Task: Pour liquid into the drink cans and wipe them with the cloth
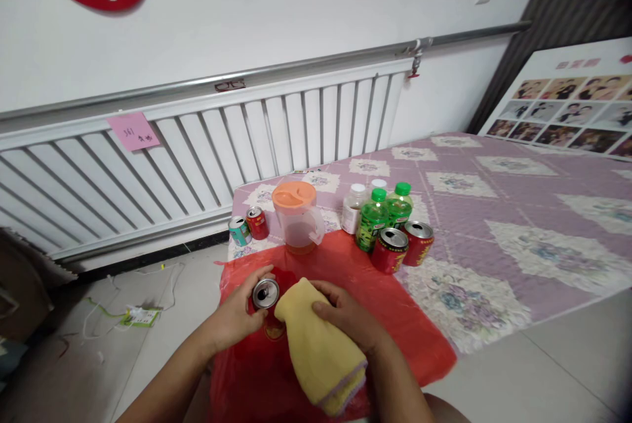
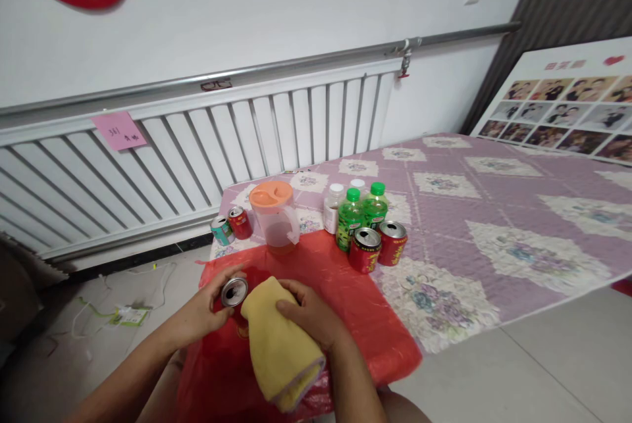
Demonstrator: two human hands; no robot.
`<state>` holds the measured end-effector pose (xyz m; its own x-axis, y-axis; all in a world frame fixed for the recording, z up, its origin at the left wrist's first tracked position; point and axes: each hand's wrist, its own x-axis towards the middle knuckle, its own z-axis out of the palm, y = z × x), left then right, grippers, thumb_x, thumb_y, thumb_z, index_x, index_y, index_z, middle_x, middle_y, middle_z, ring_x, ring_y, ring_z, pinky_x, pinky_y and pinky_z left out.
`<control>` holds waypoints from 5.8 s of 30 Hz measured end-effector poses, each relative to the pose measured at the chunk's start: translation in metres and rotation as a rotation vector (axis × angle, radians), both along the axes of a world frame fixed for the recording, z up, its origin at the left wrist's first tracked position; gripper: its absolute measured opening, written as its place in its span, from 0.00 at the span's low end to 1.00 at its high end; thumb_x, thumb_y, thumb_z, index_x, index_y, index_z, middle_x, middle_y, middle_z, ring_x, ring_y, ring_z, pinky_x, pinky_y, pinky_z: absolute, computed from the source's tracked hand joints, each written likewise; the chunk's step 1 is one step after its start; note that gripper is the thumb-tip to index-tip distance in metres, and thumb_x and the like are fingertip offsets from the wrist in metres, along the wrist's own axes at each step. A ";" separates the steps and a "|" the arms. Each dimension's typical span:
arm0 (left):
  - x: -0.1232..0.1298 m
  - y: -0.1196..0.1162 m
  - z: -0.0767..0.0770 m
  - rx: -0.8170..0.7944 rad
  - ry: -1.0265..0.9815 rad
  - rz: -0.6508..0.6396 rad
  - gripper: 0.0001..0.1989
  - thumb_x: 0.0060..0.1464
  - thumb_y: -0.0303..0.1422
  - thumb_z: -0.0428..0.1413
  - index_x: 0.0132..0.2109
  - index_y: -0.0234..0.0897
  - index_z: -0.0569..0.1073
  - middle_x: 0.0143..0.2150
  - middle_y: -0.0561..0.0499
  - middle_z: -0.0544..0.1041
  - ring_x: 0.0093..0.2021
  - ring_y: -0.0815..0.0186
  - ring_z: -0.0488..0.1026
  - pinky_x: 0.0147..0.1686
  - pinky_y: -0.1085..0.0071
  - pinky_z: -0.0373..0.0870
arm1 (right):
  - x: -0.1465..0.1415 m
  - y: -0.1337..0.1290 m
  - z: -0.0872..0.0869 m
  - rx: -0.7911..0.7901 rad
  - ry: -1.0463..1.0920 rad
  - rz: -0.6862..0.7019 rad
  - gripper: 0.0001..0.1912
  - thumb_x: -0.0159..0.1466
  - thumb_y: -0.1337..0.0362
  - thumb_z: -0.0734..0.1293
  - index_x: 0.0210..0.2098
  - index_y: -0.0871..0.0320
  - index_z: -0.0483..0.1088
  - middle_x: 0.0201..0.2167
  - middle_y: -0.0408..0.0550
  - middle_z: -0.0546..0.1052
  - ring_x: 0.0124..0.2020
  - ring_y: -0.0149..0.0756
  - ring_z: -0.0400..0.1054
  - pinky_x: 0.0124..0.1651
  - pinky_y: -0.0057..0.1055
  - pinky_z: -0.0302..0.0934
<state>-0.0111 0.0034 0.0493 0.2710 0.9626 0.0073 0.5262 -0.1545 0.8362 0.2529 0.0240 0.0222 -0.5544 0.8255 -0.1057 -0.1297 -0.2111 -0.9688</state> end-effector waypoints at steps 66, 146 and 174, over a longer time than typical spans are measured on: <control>0.007 -0.006 -0.006 -0.059 -0.141 0.055 0.42 0.47 0.27 0.56 0.69 0.45 0.53 0.69 0.44 0.63 0.70 0.56 0.60 0.69 0.53 0.53 | -0.011 0.011 -0.016 0.110 -0.270 -0.123 0.28 0.61 0.54 0.68 0.58 0.59 0.68 0.56 0.56 0.77 0.52 0.50 0.74 0.52 0.44 0.68; 0.007 -0.018 0.007 0.055 0.067 0.018 0.45 0.45 0.24 0.58 0.69 0.43 0.54 0.67 0.43 0.66 0.66 0.53 0.64 0.67 0.50 0.59 | -0.010 0.004 -0.009 0.074 0.030 -0.091 0.33 0.58 0.51 0.72 0.60 0.53 0.66 0.57 0.52 0.75 0.52 0.49 0.73 0.50 0.42 0.68; 0.014 -0.014 0.007 0.165 -0.040 0.209 0.42 0.48 0.32 0.60 0.69 0.40 0.54 0.65 0.41 0.68 0.64 0.52 0.68 0.65 0.50 0.61 | 0.069 -0.013 -0.012 -0.105 -0.209 -0.422 0.31 0.61 0.49 0.68 0.61 0.51 0.65 0.50 0.51 0.81 0.47 0.50 0.78 0.45 0.42 0.73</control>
